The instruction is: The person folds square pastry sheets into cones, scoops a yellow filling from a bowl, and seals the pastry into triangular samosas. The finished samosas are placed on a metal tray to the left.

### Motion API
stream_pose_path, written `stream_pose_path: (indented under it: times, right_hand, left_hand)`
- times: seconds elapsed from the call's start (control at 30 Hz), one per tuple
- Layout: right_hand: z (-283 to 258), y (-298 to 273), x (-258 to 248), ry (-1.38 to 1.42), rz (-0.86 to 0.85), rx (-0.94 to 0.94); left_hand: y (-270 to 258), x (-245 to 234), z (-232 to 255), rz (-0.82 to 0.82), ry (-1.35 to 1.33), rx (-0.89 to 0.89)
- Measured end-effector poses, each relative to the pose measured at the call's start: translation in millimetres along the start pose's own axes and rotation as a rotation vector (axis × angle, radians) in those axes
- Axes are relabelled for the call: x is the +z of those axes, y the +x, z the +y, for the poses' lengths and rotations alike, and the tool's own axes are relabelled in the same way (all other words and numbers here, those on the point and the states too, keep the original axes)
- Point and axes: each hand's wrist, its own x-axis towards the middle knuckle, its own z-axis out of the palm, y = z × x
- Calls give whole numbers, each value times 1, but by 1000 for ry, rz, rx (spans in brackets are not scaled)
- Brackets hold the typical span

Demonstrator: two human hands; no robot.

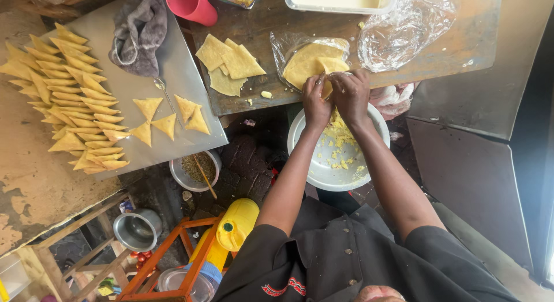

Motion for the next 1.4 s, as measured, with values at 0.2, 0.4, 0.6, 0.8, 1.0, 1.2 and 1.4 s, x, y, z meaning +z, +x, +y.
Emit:
stream_pose_path:
  times: [0.2,0.4,0.6,0.8,1.0,1.2,1.4]
  right_hand:
    - [-10,-1,8,788,-141,221]
    - [-7,2,5,667,-284,182]
    - [-23,5,-17,571,-360,-63]
    - [-28,7,-26,510,-610,30]
    - [4,0,-30,602,-530,502]
    - [23,16,-12,612,-241,437]
    - [27,13,2,147,-40,125]
  left_hand:
    - [-8,-22,23,260,-244,1]
    - [4,-67,13,648,-790,-502]
    - [0,-129,15,537,-655,-156]
    - [-16,-132,27,23,-681,-132]
    - [-2,-105,1,56,-807,-435]
    - [29,-74,3,81,-598,-463]
    - [28,-49,8,85,289,305]
